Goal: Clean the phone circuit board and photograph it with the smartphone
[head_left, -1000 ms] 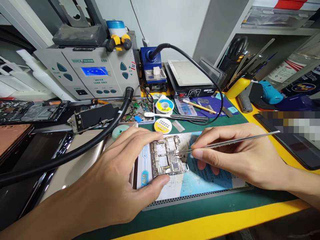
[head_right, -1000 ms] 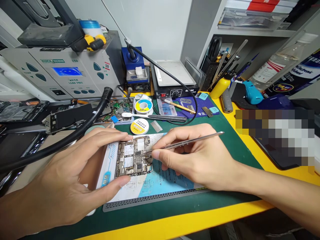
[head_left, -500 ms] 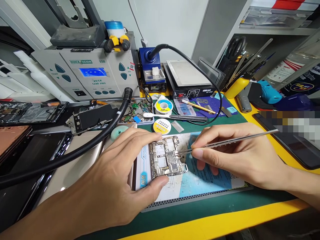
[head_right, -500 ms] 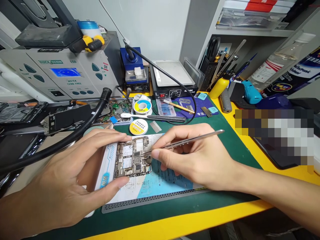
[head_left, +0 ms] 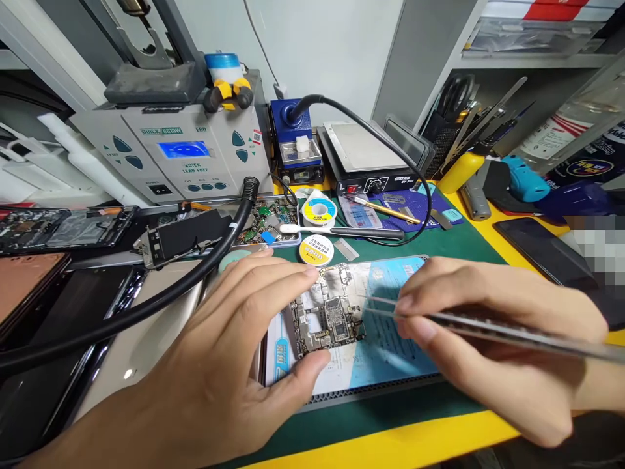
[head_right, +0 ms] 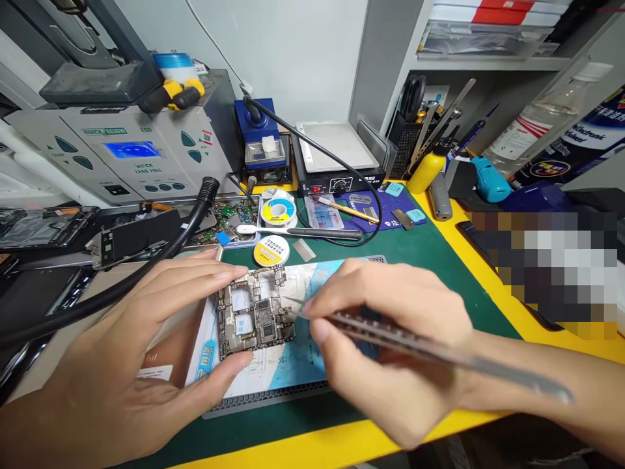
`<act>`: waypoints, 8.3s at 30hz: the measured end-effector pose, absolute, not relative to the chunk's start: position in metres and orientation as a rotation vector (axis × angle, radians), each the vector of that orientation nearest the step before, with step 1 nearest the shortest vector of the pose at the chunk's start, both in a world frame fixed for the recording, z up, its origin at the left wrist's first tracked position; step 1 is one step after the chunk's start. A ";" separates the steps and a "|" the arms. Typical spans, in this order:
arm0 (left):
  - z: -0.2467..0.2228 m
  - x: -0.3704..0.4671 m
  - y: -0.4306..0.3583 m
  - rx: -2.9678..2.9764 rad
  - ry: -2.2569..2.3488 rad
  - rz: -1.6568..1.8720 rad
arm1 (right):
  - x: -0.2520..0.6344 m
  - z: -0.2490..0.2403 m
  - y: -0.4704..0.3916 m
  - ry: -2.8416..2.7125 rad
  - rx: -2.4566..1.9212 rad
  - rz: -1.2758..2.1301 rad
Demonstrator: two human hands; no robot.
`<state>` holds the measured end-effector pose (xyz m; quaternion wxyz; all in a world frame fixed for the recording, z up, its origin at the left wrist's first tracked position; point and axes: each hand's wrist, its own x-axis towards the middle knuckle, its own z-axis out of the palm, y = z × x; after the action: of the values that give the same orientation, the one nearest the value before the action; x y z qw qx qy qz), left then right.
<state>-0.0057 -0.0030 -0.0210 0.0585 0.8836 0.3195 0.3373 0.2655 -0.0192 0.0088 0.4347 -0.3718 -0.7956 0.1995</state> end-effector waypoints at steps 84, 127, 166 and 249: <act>-0.015 -0.010 0.001 2.729 0.909 0.867 | 0.265 -0.011 -0.013 -2.006 -0.612 0.230; 0.006 0.033 -0.031 2.106 0.907 1.074 | 0.262 0.004 -0.039 -1.970 -0.780 0.983; -0.002 0.035 -0.036 2.642 0.789 1.213 | 0.261 0.013 -0.031 -1.974 -0.771 1.232; -0.014 0.031 -0.041 2.804 1.068 1.349 | 0.257 -0.019 -0.035 -1.973 -0.510 0.347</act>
<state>0.0311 -0.0405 -0.0141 -0.0740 0.8501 0.3236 0.4088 0.2572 -0.0353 -0.0192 0.5116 -0.2121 -0.8201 0.1440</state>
